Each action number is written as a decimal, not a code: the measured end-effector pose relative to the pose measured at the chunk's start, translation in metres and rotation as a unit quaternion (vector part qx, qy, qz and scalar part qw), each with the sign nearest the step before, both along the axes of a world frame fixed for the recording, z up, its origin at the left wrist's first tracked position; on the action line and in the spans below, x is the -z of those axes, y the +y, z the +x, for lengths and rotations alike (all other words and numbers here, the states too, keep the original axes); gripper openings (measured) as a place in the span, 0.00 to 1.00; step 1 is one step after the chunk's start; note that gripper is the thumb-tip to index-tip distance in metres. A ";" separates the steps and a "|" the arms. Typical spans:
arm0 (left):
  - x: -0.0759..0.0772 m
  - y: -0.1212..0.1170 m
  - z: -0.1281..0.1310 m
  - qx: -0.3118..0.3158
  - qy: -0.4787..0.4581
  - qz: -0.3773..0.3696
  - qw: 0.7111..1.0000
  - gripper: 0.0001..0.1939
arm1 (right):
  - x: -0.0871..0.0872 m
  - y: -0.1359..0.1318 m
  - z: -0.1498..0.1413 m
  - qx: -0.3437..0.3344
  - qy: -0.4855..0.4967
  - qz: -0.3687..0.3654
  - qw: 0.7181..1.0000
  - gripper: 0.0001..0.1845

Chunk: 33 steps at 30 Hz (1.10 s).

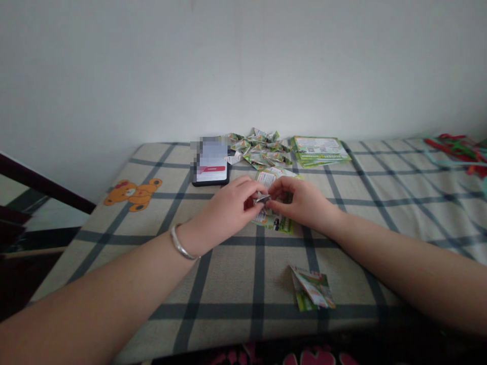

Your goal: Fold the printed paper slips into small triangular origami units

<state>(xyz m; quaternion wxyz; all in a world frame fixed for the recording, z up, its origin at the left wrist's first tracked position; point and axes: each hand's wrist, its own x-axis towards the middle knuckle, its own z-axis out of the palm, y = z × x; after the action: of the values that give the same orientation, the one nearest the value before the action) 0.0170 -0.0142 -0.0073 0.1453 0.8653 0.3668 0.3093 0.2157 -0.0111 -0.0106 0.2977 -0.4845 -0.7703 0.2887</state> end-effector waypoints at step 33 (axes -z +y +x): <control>-0.001 0.000 -0.010 0.062 0.107 0.104 0.987 0.07 | 0.000 0.003 0.003 -0.033 0.038 -0.010 0.999 0.05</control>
<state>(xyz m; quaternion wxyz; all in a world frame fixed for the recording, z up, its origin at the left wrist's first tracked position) 0.0073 -0.0138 -0.0060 0.0334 0.9249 0.2913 0.2420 0.2185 -0.0077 -0.0102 0.3119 -0.4510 -0.7709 0.3240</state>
